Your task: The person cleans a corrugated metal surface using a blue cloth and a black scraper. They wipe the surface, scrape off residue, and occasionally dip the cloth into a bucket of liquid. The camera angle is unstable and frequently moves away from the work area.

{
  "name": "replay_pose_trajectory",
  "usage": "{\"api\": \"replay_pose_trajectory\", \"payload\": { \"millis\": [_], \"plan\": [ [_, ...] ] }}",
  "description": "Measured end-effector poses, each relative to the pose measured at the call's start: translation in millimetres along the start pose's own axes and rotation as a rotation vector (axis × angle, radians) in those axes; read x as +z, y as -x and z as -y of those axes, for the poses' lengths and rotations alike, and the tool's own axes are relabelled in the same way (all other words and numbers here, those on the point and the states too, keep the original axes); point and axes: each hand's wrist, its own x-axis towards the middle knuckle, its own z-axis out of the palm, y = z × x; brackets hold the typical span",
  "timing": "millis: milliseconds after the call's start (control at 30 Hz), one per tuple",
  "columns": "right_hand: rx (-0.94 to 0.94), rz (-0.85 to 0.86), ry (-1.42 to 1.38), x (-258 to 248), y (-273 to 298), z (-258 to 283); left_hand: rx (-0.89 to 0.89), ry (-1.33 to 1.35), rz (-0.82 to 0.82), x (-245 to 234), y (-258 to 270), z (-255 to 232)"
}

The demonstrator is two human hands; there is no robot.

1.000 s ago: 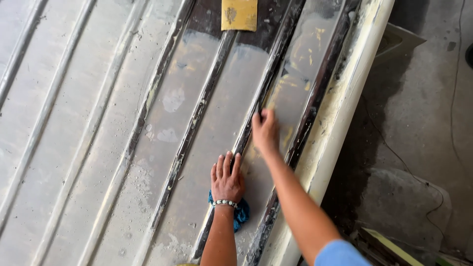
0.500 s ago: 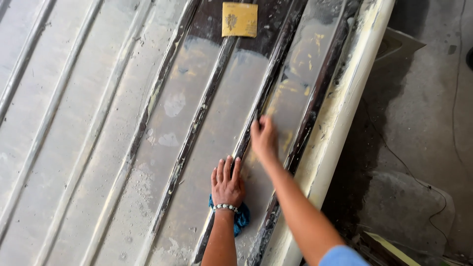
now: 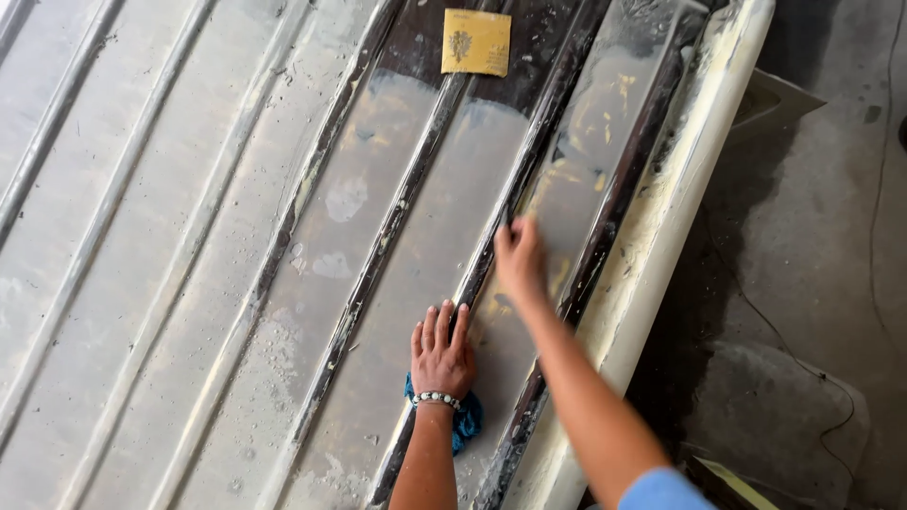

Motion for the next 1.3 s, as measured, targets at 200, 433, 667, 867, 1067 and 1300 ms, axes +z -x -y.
{"api": "replay_pose_trajectory", "payload": {
  "millis": [200,433,667,867,1067,1300],
  "plan": [
    [-0.004,0.086,-0.024,1,111,16,0.023,0.001,-0.036,13,0,6],
    [0.059,0.005,0.015,2,36,11,0.006,0.047,-0.082,3,4,2],
    [-0.064,0.056,-0.014,4,120,23,-0.112,0.273,-0.236,19,4,12],
    [-0.012,-0.051,0.016,12,63,3,-0.101,0.209,-0.295,19,6,12],
    [-0.029,0.063,-0.036,11,168,16,-0.156,0.161,-0.347,24,19,18],
    [0.023,-0.001,-0.041,18,81,-9,-0.079,0.058,-0.142,-31,46,21]
  ]
}}
